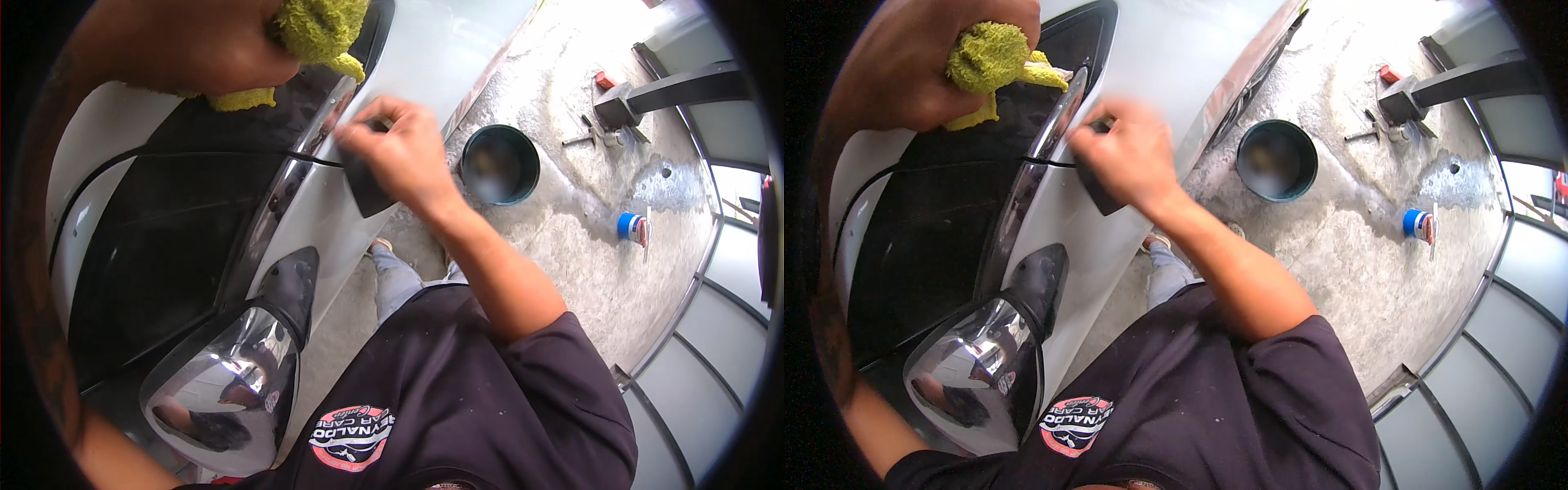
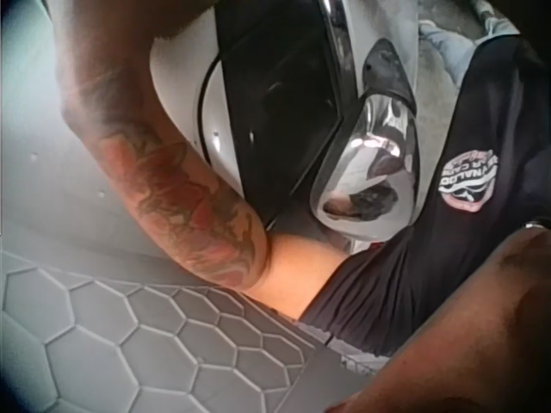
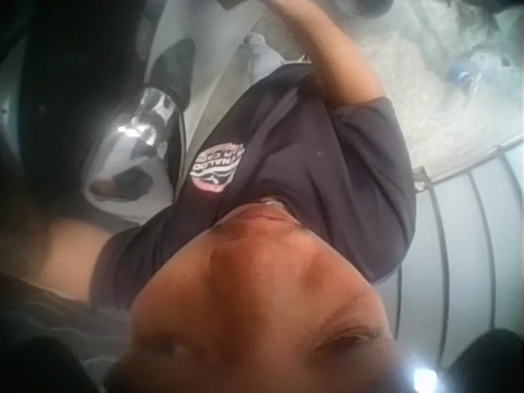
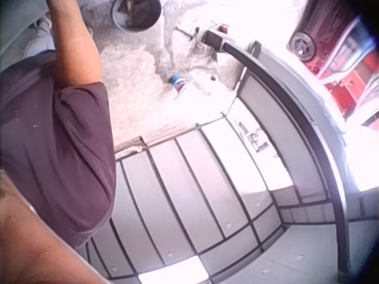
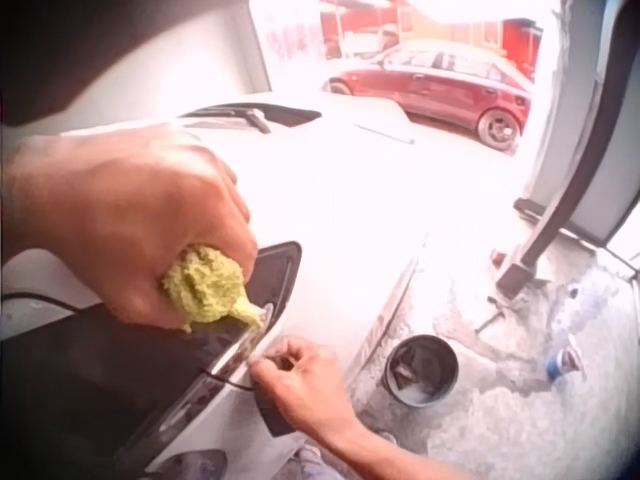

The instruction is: Sanding a white car panel using a sanding block and water.

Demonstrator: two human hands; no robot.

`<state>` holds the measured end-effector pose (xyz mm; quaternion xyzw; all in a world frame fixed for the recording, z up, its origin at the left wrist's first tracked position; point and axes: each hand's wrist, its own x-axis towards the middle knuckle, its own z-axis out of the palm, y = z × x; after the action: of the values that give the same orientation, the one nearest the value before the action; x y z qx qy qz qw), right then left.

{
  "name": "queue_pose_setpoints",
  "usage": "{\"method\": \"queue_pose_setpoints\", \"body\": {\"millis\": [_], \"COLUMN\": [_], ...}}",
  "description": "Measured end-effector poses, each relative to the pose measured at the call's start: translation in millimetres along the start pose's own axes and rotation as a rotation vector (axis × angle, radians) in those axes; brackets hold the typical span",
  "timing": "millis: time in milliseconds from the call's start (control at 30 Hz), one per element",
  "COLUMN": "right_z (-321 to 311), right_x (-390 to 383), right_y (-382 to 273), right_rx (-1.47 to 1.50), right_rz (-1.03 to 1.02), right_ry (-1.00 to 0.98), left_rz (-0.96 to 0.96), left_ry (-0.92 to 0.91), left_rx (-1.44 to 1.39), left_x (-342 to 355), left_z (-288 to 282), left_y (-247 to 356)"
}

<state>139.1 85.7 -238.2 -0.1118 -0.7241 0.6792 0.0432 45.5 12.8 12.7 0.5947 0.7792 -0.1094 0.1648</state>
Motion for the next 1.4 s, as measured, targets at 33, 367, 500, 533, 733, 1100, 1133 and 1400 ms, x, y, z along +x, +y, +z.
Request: {"method": "queue_pose_setpoints", "body": {"millis": [33, 367, 500, 533, 733, 1100, 1133, 1400], "right_z": [-6, -7, 2, -4, -21, -3, 0, 1], "right_x": [6, 7, -7, -4, 2, 8, 9, 7], "right_y": [1, 1, -3, 0, 30, 20, 17, 21], "right_rx": [0.180, 0.026, -0.163, -0.200, -0.518, -0.374, -0.357, -0.365], "right_rz": [0.082, 0.018, -0.261, -0.347, -0.731, -0.880, -0.929, -0.950], "right_ry": [-0.010, 0.018, -0.032, -0.073, -0.047, 0.048, 0.055, 0.066], "left_rz": [-0.003, 0.051, 0.011, 0.010, 0.050, -0.017, -0.016, -0.017], "left_ry": [-0.001, -0.003, -0.036, -0.039, -0.016, -0.038, -0.041, -0.021], "left_rx": [-0.001, -0.001, 0.023, 0.021, -0.074, 0.148, 0.150, 0.074], "left_x": [1, 3, 2, 1, 3, 1, 0, 1], "left_z": [0, 1, 1, 2, 0, 3, 3, 3], "left_y": [0, -2, 1, 2, -3, 15, 10, 8]}}
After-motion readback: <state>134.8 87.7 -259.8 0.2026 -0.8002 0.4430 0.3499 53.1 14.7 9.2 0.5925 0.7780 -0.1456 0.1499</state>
